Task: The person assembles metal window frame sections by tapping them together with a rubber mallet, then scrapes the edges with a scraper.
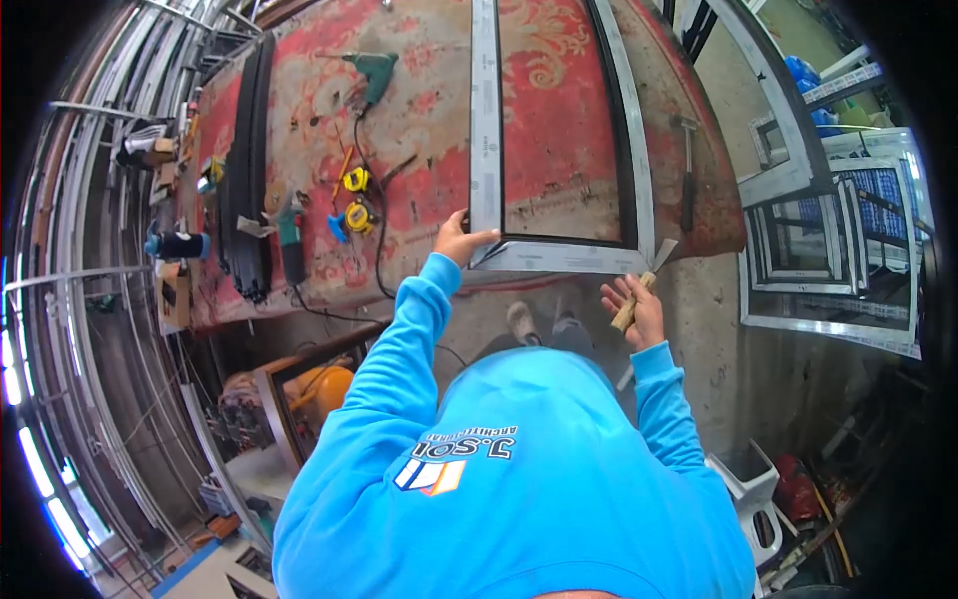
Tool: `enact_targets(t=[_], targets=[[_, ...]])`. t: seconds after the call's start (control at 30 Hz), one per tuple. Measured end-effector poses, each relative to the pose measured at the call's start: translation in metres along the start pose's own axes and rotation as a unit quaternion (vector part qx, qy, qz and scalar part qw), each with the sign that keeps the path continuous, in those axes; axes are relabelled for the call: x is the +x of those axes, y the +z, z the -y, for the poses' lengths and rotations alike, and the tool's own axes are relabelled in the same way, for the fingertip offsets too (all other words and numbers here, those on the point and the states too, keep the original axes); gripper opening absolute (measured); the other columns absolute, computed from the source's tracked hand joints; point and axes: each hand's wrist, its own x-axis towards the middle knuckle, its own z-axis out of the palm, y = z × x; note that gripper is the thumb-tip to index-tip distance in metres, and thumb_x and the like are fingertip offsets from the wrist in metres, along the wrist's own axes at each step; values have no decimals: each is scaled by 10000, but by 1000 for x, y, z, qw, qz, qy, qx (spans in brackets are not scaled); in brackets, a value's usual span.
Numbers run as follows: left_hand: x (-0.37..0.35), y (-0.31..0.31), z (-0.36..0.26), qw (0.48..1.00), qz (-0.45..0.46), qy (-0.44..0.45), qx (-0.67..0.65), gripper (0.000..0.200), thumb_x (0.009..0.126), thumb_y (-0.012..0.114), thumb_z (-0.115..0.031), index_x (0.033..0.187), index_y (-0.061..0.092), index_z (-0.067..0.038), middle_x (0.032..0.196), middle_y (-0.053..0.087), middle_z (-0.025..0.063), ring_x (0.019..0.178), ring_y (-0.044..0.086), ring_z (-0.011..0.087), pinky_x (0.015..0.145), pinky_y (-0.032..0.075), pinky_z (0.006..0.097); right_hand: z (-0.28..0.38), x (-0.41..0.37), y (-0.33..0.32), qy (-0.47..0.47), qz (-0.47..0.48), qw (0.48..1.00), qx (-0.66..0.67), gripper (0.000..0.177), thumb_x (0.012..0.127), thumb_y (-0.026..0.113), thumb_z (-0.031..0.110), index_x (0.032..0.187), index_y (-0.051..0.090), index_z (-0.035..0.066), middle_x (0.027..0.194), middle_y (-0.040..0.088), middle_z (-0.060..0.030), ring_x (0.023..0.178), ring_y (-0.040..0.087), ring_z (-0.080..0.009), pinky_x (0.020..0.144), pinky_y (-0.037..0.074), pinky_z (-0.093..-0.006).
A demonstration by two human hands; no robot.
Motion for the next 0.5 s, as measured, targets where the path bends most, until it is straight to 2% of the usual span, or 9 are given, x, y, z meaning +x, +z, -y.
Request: enact_targets(t=[0.07, 0.1, 0.13, 0.17, 0.2, 0.27, 0.33, 0.47, 0.5], targets=[[-19, -7, 29, 1000, 11, -13, -26, 825, 708, 876, -192, 1373, 476, 84, 1203, 659, 190, 1096, 648, 254, 967, 508, 353, -4, -21, -15, 15, 24, 998, -60, 536, 954, 654, 222, 1375, 408, 1, 1190, 612, -162, 986, 681, -304, 748, 594, -407], [-33, -10, 39, 998, 25, -14, 52, 806, 726, 861, -203, 1377, 478, 77, 1227, 650, 198, 1125, 639, 267, 980, 502, 359, -3, -33, -20, 22, 21, 996, -82, 587, 953, 657, 220, 1427, 391, -2, 1227, 626, -179, 930, 691, -277, 714, 591, -363], [-44, -13, 47, 991, 42, -15, 129, 786, 745, 845, -215, 1381, 481, 70, 1251, 641, 207, 1154, 630, 280, 993, 496, 366, -3, -41, -26, 30, 14, 996, -84, 587, 953, 657, 220, 1427, 391, -2, 1227, 626, -179, 930, 691, -277, 714, 591, -363], [-46, -23, 88, 970, 52, 34, 236, 749, 782, 810, -240, 1393, 485, 46, 1285, 621, 229, 1181, 618, 307, 1011, 486, 384, -4, -49, -31, 11, 0, 991, -135, 563, 951, 661, 216, 1410, 417, 1, 1189, 643, -168, 892, 695, -260, 689, 588, -343], [-52, -29, 100, 971, 54, 25, 233, 749, 782, 810, -240, 1393, 485, 46, 1285, 621, 229, 1181, 618, 307, 1011, 486, 384, -5, -54, -35, -8, -13, 982, -187, 538, 949, 664, 212, 1394, 444, 4, 1151, 660, -158, 854, 698, -243, 664, 585, -323], [-58, -34, 112, 964, -15, -44, 262, 770, 803, 805, -228, 1429, 447, 42, 1301, 613, 209, 1200, 597, 304, 1005, 492, 393, -7, -59, -40, -27, -31, 974, -221, 498, 941, 679, 212, 1356, 498, 6, 1092, 678, -142, 804, 692, -205, 630, 573, -301], [-52, -31, 115, 974, -20, -50, 221, 711, 807, 802, -263, 1379, 506, 38, 1236, 651, 204, 1146, 630, 294, 962, 513, 388, -4, -59, -40, -54, -31, 949, -309, 500, 935, 693, 236, 1339, 516, 1, 1035, 686, -138, 794, 688, -184, 612, 559, -283], [-35, 1, 108, 958, -38, -46, 281, 606, 804, 804, -310, 1241, 599, 55, 1099, 706, 201, 1035, 684, 295, 886, 534, 396, 0, -40, -24, -23, 14, 930, -368, 466, 913, 720, 244, 1275, 571, -8, 970, 695, -106, 819, 681, -163, 647, 548, -291], [-31, 6, 108, 952, -50, -55, 298, 603, 803, 806, -313, 1229, 602, 61, 1115, 700, 209, 1042, 683, 304, 890, 535, 399, -10, -23, -26, -145, 69, 880, -446, 438, 897, 731, 244, 1236, 598, 0, 962, 702, -106, 826, 687, -196, 667, 542, -309]])
